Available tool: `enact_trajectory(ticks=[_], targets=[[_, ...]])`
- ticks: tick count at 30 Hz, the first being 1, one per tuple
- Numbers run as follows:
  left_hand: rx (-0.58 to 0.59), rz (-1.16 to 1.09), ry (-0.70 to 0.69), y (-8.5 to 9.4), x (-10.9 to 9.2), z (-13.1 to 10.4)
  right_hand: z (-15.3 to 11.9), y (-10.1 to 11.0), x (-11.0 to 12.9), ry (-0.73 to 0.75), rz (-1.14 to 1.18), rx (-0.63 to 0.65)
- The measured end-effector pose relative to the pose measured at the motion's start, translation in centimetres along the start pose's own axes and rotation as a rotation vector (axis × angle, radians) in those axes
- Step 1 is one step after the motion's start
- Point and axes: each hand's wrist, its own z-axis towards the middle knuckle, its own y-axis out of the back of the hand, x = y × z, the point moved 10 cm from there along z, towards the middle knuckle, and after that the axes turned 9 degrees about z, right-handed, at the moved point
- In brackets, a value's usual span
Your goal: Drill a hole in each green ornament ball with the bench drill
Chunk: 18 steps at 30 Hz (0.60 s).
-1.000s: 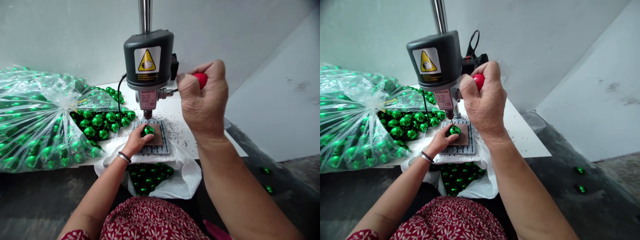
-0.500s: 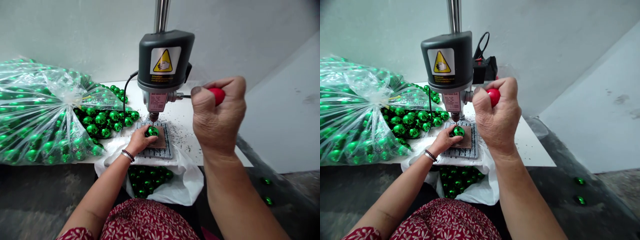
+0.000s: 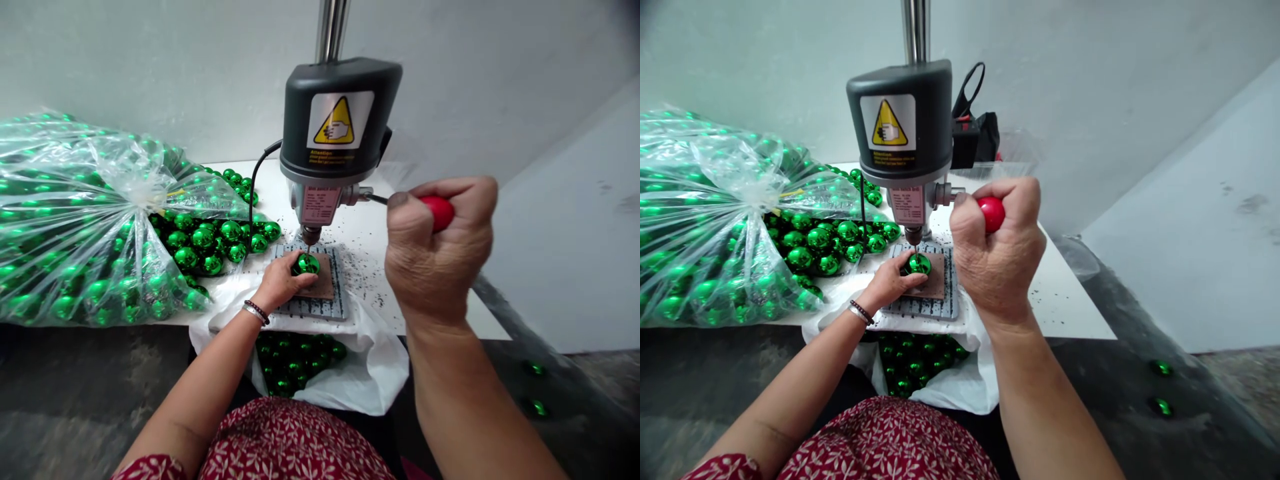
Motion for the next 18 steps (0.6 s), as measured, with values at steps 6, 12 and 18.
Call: enact_trajectory(ticks=[6,12,18], targets=[[-0.012,-0.01,0.003,0.1,0.0,0.0,-1.4,0.2,-0.5,0.046,-0.012,-0.045],[-0.024,-0.012,0.0,0.0,0.1,0.0,-3.1,0.5,-1.6,0.079,0.008,-0.081],[-0.018,0.016,-0.014,0.1,0.0,-0.1,-4.6,0.5,-1.8,0.128,0.024,-0.111]])
